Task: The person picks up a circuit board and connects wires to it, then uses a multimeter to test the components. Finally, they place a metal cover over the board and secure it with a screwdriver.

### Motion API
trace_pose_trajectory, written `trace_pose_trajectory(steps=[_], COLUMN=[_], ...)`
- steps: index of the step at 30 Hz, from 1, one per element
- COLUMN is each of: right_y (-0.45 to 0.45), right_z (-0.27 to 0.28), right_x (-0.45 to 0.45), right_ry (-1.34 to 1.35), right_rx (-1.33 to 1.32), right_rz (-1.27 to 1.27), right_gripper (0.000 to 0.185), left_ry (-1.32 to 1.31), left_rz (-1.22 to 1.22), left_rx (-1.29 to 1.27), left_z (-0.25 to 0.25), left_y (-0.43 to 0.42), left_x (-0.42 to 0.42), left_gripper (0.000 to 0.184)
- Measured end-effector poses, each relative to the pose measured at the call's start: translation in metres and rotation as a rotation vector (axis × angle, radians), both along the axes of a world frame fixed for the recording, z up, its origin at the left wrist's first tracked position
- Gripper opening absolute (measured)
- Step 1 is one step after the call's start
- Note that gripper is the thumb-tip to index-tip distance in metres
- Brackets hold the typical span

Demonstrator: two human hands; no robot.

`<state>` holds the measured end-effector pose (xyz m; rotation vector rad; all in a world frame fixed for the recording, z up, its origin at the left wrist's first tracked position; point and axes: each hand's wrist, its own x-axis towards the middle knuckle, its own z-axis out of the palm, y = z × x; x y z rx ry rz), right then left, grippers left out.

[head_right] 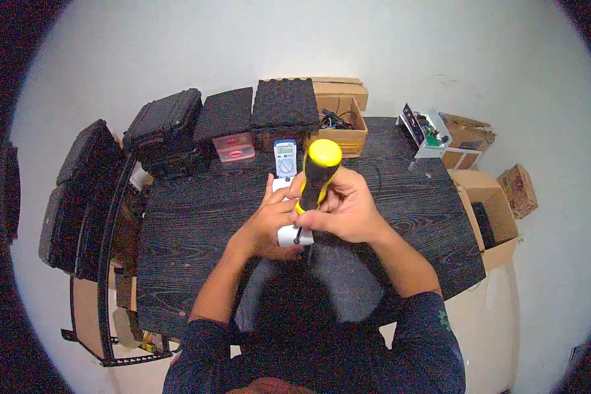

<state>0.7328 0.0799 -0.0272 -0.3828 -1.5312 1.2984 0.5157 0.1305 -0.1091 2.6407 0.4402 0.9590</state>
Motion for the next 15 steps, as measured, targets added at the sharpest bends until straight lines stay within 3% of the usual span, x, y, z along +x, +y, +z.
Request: trace_pose_trajectory(steps=[3, 6, 10, 11, 14, 15], right_y=[0.001, -0.002, 0.004, 0.002, 0.0, 0.0], right_z=[-0.001, 0.003, 0.0, 0.001, 0.008, 0.01], right_x=[-0.006, 0.0, 0.005, -0.006, -0.01, -0.01], right_ry=[0.055, 0.064, -0.164, -0.011, -0.035, 0.002], right_rx=[0.063, -0.148, -0.086, -0.047, 0.004, -0.003], right_rz=[0.036, 0.123, 0.009, -0.026, -0.065, 0.027], right_gripper=[0.033, 0.043, 0.048, 0.051, 0.052, 0.037], left_ry=[0.036, 0.022, 0.022, 0.028, 0.036, 0.031], left_rz=[0.002, 0.006, 0.018, 0.024, 0.03, 0.027], left_rx=[-0.046, -0.019, -0.037, -0.045, -0.032, -0.023], left_z=[0.009, 0.001, -0.001, 0.001, -0.002, -0.003], left_y=[-0.004, -0.001, -0.002, -0.003, -0.002, -0.002], left_x=[-0.002, 0.0, 0.005, 0.006, 0.004, 0.003], left_gripper=[0.056, 0.056, 0.056, 0.056, 0.057, 0.056])
